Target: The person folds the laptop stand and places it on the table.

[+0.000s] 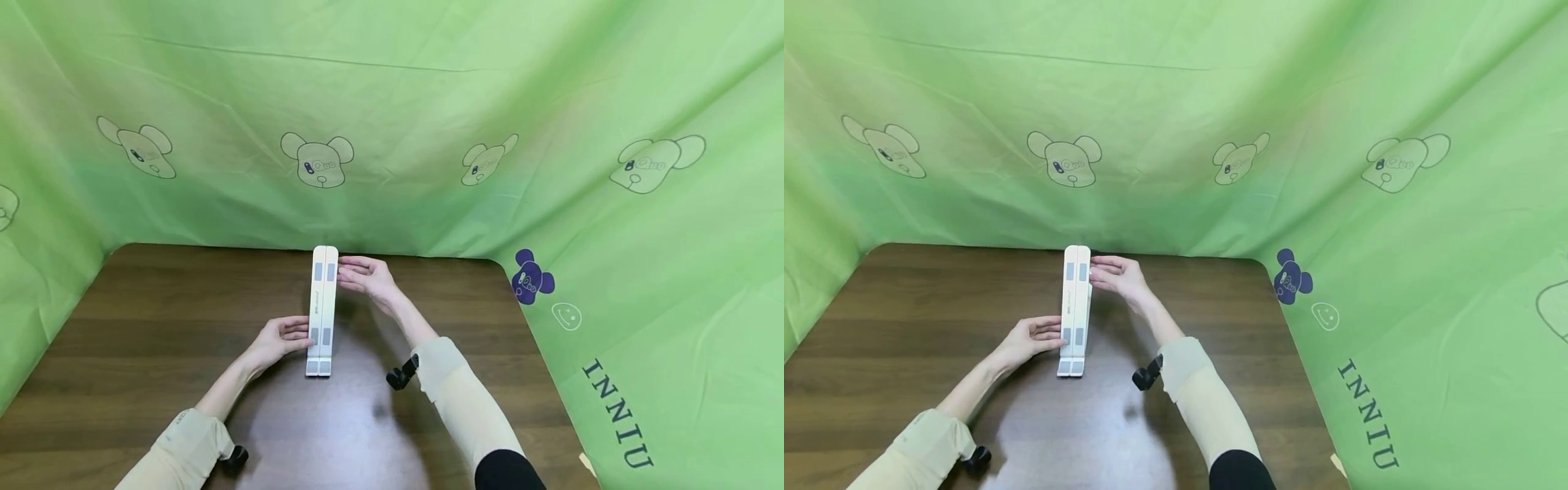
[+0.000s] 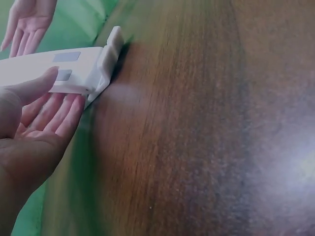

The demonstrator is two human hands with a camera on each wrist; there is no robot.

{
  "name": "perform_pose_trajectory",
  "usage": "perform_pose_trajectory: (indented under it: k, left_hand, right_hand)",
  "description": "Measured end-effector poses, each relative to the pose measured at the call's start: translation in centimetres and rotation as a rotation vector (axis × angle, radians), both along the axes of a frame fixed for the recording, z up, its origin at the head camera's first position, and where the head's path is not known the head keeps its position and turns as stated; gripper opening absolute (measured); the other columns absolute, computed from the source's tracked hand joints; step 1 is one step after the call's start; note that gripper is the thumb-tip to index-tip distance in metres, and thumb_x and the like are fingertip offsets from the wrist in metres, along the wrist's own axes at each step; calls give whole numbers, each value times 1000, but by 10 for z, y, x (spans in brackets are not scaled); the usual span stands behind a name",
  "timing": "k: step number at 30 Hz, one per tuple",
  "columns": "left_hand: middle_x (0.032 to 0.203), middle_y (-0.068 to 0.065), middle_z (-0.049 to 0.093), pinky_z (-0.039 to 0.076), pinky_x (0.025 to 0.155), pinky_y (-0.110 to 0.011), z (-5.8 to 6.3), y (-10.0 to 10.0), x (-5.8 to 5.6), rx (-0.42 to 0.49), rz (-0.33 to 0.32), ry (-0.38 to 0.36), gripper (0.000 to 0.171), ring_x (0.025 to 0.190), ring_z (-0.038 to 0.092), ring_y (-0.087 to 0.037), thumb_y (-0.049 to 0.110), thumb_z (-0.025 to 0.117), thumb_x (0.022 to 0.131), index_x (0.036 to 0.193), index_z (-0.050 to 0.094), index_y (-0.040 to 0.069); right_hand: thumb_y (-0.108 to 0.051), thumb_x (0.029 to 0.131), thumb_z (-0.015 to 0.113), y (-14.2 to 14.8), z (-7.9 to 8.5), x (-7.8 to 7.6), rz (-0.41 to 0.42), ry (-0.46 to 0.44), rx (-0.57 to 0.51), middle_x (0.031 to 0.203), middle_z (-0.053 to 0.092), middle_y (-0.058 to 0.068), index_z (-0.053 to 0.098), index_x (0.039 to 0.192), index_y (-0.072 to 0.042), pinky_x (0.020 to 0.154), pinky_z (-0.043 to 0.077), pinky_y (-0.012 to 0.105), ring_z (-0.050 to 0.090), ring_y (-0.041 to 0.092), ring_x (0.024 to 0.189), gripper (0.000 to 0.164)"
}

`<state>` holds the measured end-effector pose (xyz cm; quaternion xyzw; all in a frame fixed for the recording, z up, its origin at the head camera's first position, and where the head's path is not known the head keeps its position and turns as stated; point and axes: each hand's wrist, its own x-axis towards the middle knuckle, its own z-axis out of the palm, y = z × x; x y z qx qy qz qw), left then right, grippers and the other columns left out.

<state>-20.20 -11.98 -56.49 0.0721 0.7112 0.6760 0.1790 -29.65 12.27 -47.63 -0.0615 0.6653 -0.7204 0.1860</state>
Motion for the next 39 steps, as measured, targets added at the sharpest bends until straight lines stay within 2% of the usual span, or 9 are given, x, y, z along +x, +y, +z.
perform_pose_trajectory:
  k: [4, 10, 12, 15, 19, 26, 29, 34, 39]
  left_hand:
    - [139, -43, 65, 60, 94, -14, -5, 1, -2, 15, -40, 28, 59, 114, 74, -14, -7, 73, 100, 148, 46, -27]
    - [135, -42, 66, 59, 94, -13, -9, -2, -1, 52, -69, 39, 58, 103, 70, 3, -11, 70, 99, 148, 43, -29]
    - [136, -42, 66, 59, 94, -13, -10, -2, 0, 62, -65, 42, 59, 103, 70, 3, -11, 71, 99, 148, 43, -28]
    - [138, -43, 65, 60, 93, -13, -9, -2, 1, 61, -57, 46, 59, 103, 71, 3, -11, 71, 99, 148, 43, -28]
    - [140, -44, 63, 59, 93, -12, -9, -1, 1, 54, -49, 48, 58, 102, 70, 4, -11, 70, 99, 148, 43, -28]
    - [137, -43, 65, 59, 90, -12, -6, -1, 0, 41, -24, 60, 57, 98, 70, 5, -11, 70, 100, 148, 45, -27]
    - [136, -40, 68, 60, 88, -12, -5, -3, -1, 29, -8, 59, 57, 97, 70, 6, -9, 71, 100, 149, 46, -26]
    - [136, -40, 68, 60, 89, -12, -4, -3, -1, 20, -10, 67, 57, 97, 72, 6, -8, 71, 101, 150, 47, -25]
    - [138, -43, 66, 60, 89, -12, -4, -2, -2, 12, -17, 72, 57, 97, 71, 6, -8, 71, 100, 149, 47, -25]
  right_hand:
    - [6, 108, 60, -4, 3, -8, 18, -43, -3, 152, 58, 40, 51, 155, 14, 116, 56, 50, 78, 11, 96, 48]
    - [8, 105, 63, -12, 4, -13, 28, -29, 52, 147, 62, 41, 52, 151, 16, 120, 48, 61, 77, 9, 88, 48]
    - [9, 105, 65, -14, 4, -13, 20, -22, 61, 144, 64, 40, 54, 149, 17, 117, 54, 58, 77, 9, 86, 47]
    - [9, 104, 66, -16, 3, -14, 1, -23, 52, 140, 66, 40, 57, 146, 18, 103, 66, 45, 78, 10, 82, 45]
    - [11, 102, 67, -16, 2, -16, -13, -29, 34, 135, 69, 40, 58, 144, 19, 86, 70, 32, 78, 12, 80, 43]
    - [12, 101, 67, -11, 4, -11, -43, -38, 33, 131, 72, 37, 60, 142, 19, 104, 63, 53, 79, 13, 79, 42]
    - [13, 101, 67, -8, 4, -8, -52, -39, 12, 118, 80, 30, 60, 140, 20, 109, 58, 60, 79, 14, 79, 40]
    - [15, 101, 65, -3, 5, -5, -61, -34, -19, 92, 81, 4, 59, 137, 22, 111, 54, 63, 79, 13, 78, 37]
    - [16, 101, 64, 0, 6, -2, -56, -32, -26, 87, 80, -2, 60, 136, 21, 112, 52, 65, 79, 14, 80, 36]
